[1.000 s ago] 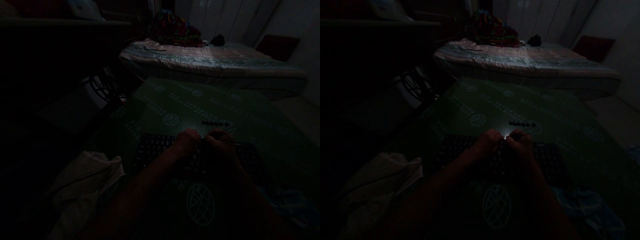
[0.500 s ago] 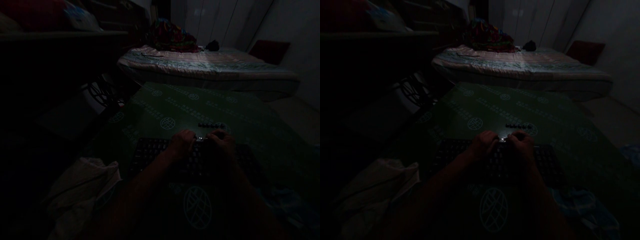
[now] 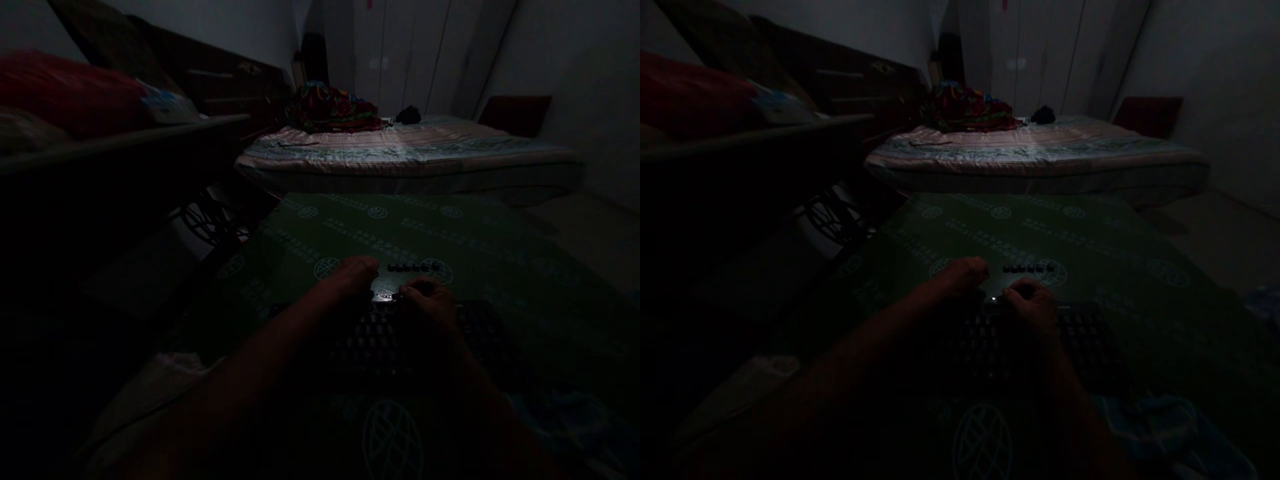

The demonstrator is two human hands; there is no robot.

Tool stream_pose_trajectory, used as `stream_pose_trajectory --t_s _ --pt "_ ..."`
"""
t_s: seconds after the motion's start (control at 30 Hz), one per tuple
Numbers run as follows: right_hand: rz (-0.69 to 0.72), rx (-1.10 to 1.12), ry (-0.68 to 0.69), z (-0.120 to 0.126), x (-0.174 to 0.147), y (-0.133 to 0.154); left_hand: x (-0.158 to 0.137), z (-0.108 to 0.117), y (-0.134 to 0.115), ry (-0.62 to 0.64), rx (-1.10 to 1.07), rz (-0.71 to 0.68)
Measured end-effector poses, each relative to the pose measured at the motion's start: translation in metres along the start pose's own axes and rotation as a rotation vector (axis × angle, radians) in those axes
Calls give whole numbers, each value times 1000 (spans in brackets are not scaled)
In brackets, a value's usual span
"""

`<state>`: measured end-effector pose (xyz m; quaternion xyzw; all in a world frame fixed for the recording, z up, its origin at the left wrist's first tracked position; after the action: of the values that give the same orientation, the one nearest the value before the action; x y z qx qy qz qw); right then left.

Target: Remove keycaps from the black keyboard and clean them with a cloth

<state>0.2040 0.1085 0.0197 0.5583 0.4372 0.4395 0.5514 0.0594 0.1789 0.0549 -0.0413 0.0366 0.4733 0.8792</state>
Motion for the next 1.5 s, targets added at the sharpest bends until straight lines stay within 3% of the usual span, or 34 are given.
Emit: stream_pose_trajectory --t_s 0.17,0.33,0.6,1.5 --pt "-14 -10 18 -3 -2 2 35 -18 3 13 52 -41" --pt "-33 47 57 -6 -2 0 49 -21 5 7 67 -27" --pt "-45 42 93 -6 0 -4 56 -25 5 -18 77 -88" --pt "-81 45 84 -8 -2 -5 56 -25 3 -30 104 -78"
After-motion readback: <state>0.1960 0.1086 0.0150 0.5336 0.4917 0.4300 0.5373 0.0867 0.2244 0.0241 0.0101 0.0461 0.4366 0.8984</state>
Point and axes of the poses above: each hand's wrist, its own x-axis towards the middle knuckle, its own z-axis out of the back of the hand, y = z × x, the point moved 3 cm from there along x, towards the middle knuckle, and after that the axes turned 2 degrees about z, right-handed, at the moved point
